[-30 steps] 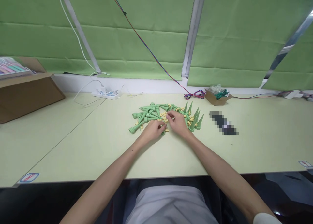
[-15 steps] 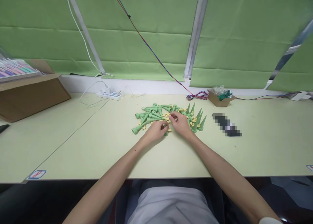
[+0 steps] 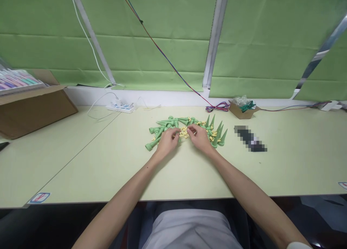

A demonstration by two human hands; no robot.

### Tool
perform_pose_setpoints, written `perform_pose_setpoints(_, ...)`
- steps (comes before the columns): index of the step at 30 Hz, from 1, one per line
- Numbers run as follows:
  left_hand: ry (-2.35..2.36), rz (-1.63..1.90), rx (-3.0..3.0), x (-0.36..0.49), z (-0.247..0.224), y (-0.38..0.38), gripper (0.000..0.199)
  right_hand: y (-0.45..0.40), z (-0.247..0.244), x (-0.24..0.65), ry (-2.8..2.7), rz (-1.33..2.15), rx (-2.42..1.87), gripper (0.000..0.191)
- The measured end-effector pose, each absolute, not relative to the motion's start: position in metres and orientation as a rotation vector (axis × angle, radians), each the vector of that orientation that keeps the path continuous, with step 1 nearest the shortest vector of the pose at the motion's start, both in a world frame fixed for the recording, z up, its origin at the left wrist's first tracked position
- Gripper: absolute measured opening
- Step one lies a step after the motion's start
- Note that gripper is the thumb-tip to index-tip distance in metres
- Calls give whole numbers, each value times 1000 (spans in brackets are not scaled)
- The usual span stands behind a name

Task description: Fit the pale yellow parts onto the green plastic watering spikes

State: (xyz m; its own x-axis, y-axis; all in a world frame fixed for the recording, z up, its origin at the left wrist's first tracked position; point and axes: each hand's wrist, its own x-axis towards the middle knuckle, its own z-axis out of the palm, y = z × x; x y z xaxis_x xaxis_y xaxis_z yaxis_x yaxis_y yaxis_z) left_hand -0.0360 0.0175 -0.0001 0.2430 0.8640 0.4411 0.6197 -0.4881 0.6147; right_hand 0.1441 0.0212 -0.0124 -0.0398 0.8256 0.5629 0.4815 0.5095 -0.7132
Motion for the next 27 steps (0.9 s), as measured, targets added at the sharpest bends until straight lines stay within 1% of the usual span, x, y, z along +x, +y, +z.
perform_pose_setpoints(6, 1347, 1149, 2101, -34, -5, 19, 33, 21, -8, 148, -1673, 389, -1117, 17)
perform_pose_setpoints(9, 1330, 1114, 2036, -32, -5, 17, 34, 21, -7, 149, -1664, 392, -1122, 17)
perform_pose_setpoints(13, 1384, 1008, 1993, -30, -1, 13, 41, 20, -6, 149, -1674, 418, -1124, 18)
perform_pose_setpoints(16, 1423, 1007, 2028, -31, -1, 13, 46, 19, -6, 148, -1688, 436, -1116, 19)
perform_pose_setpoints(21, 1474, 1047, 2118, -32, -5, 14, 39, 17, -5, 146, -1705, 463, -1098, 18)
perform_pose_setpoints(27, 1479, 1062, 2134, -32, -2, 13, 38, 14, -4, 144, -1733, 477, -1088, 14)
